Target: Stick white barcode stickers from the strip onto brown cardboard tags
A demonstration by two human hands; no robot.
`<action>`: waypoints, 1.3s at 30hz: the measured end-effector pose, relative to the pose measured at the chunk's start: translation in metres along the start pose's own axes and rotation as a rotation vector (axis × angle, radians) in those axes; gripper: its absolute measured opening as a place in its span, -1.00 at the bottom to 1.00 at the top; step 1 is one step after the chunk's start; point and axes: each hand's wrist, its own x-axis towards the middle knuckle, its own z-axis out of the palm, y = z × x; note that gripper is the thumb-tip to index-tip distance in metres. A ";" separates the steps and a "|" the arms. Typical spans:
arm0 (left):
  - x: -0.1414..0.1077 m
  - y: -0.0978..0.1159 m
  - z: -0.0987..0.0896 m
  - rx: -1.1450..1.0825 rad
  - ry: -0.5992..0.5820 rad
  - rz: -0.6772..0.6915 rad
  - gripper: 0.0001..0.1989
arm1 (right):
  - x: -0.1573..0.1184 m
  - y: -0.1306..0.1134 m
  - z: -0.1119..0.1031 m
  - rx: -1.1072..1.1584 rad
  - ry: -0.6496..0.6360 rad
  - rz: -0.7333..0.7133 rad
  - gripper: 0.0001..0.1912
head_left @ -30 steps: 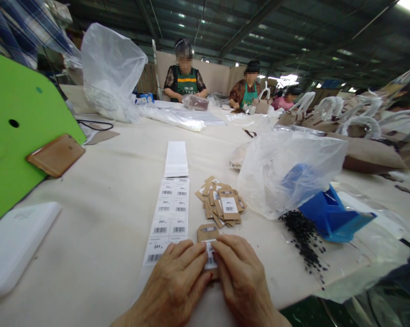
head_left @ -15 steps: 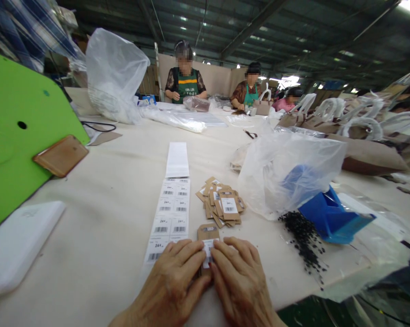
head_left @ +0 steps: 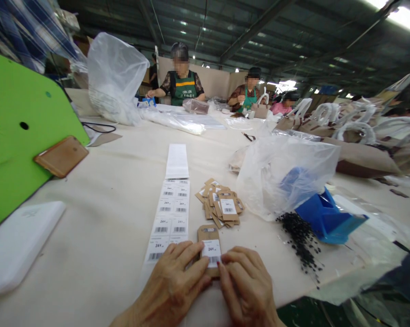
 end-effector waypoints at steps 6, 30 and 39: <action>-0.009 0.001 0.009 -0.005 0.002 0.017 -0.77 | -0.006 0.016 0.003 0.170 -0.012 0.498 -0.81; -0.001 0.003 0.002 -0.062 -0.027 -0.022 -0.78 | 0.044 0.026 0.020 0.319 -0.154 0.923 -0.74; -0.002 0.001 0.001 -0.036 -0.066 0.005 -0.78 | 0.048 0.031 0.006 0.626 -0.017 1.031 -0.65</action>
